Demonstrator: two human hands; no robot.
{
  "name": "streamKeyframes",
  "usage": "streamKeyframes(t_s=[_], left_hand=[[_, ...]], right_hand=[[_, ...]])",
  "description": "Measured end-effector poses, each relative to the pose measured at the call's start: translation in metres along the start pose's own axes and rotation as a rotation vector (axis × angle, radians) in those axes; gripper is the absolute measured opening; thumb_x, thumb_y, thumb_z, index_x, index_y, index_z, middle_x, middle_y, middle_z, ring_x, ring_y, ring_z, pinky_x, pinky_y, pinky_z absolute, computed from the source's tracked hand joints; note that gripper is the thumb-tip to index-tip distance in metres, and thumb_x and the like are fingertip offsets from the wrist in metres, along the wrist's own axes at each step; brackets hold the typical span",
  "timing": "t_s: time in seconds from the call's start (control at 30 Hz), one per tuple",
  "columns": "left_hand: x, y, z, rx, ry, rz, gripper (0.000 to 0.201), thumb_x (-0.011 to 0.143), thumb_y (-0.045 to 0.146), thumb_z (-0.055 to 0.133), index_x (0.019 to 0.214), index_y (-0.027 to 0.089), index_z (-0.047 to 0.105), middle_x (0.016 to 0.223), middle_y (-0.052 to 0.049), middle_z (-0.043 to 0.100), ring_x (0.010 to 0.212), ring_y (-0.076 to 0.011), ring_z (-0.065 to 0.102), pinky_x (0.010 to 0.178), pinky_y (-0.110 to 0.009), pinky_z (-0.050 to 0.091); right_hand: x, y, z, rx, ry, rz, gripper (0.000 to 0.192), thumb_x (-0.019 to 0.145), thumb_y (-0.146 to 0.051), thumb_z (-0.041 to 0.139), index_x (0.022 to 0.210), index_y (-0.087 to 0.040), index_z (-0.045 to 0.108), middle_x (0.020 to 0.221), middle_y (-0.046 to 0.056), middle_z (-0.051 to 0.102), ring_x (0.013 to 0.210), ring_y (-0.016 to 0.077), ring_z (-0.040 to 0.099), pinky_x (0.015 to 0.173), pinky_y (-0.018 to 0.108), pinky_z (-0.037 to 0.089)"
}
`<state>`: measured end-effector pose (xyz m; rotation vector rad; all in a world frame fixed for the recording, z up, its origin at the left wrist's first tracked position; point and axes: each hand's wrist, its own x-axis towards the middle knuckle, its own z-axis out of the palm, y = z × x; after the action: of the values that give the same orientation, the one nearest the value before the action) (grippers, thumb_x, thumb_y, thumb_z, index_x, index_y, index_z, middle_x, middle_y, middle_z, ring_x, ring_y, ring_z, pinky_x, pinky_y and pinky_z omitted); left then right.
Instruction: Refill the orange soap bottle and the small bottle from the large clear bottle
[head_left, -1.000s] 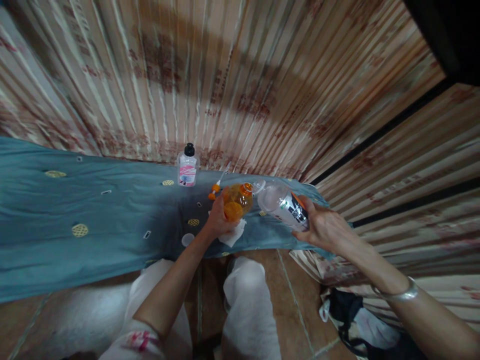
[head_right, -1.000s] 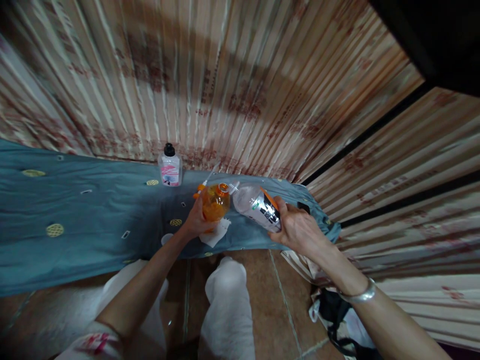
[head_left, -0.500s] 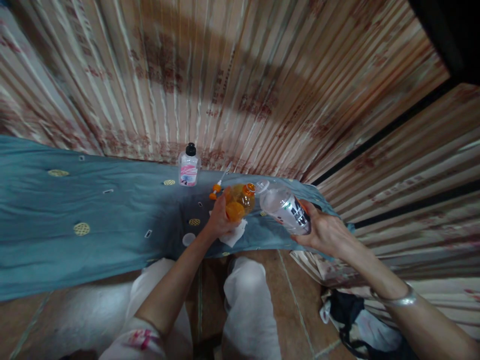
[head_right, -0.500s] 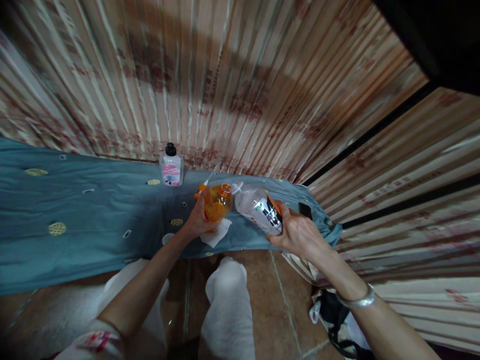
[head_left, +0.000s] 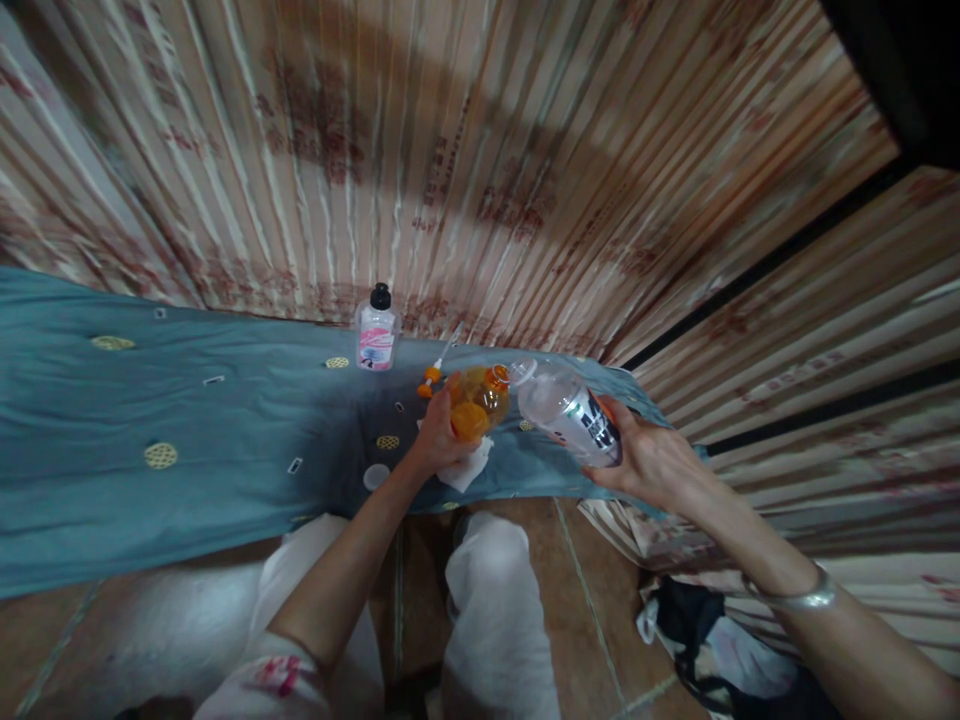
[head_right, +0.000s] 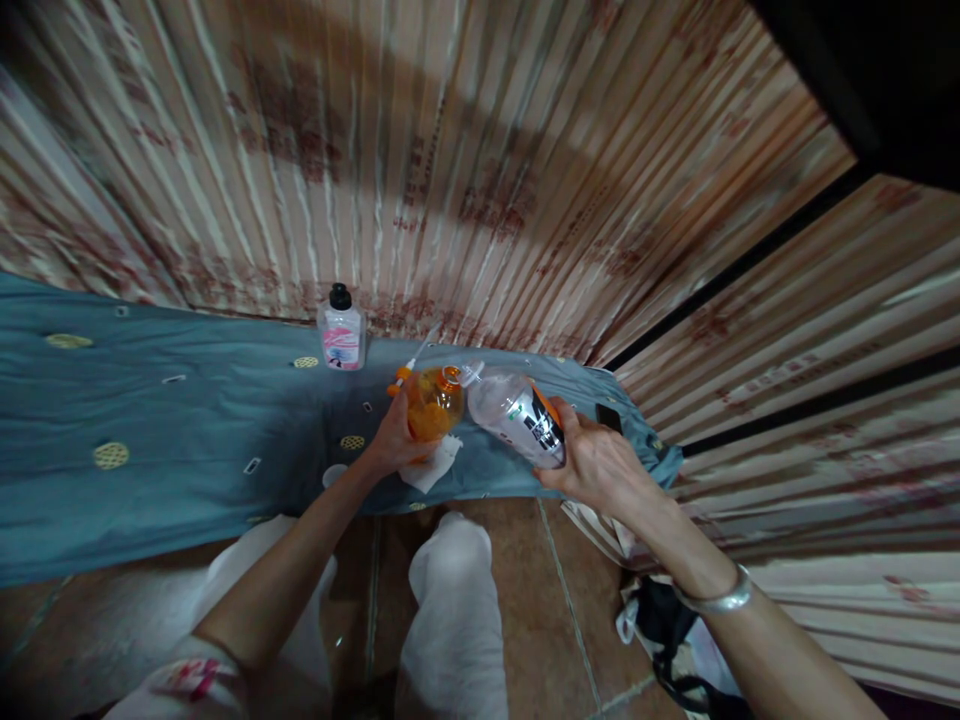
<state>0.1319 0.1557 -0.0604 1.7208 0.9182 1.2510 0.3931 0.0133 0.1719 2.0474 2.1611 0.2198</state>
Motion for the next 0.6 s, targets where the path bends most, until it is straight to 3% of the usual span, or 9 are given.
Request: streamKeyframes(t_s=[0.13,0.5,0.6], left_hand=[[0.0004,0.0006,0.0004,-0.014,0.001,0.000,0.129,0.060,0.025,0.097,0.174,0.022,0.036,0.164,-0.020,0.060,0.154,-0.0462,0.059,0.135,-0.066,0.042],[-0.0002,0.0000,0.0017,-0.008,0.028,-0.009,0.132,0.060,0.027,0.097,0.175,0.020,0.033,0.175,-0.023,0.049,0.163,-0.0489,0.049,0.136,-0.067,0.041],[0.0003,-0.0025,0.0026,-0.022,0.021,-0.008,0.132,0.060,0.026,0.096,0.175,0.021,0.030,0.174,-0.024,0.051,0.158,-0.0475,0.054,0.135,-0.067,0.041]], right_hand=[[-0.0004,-0.0002,-0.0004,-0.035,0.024,-0.035,0.090,0.087,-0.050,0.075,0.162,-0.006,0.051,0.106,0.018,0.086,0.091,0.0369,0.083,0.074,0.039,0.060],[-0.0016,0.0034,-0.0017,-0.098,0.065,-0.083,0.090,0.090,-0.048,0.074,0.164,-0.005,0.045,0.107,0.019,0.085,0.091,0.0368,0.083,0.075,0.039,0.058],[-0.0011,0.0044,-0.0013,-0.101,0.083,-0.112,0.090,0.091,-0.048,0.074,0.164,-0.005,0.045,0.105,0.019,0.084,0.090,0.0368,0.082,0.076,0.039,0.058]])
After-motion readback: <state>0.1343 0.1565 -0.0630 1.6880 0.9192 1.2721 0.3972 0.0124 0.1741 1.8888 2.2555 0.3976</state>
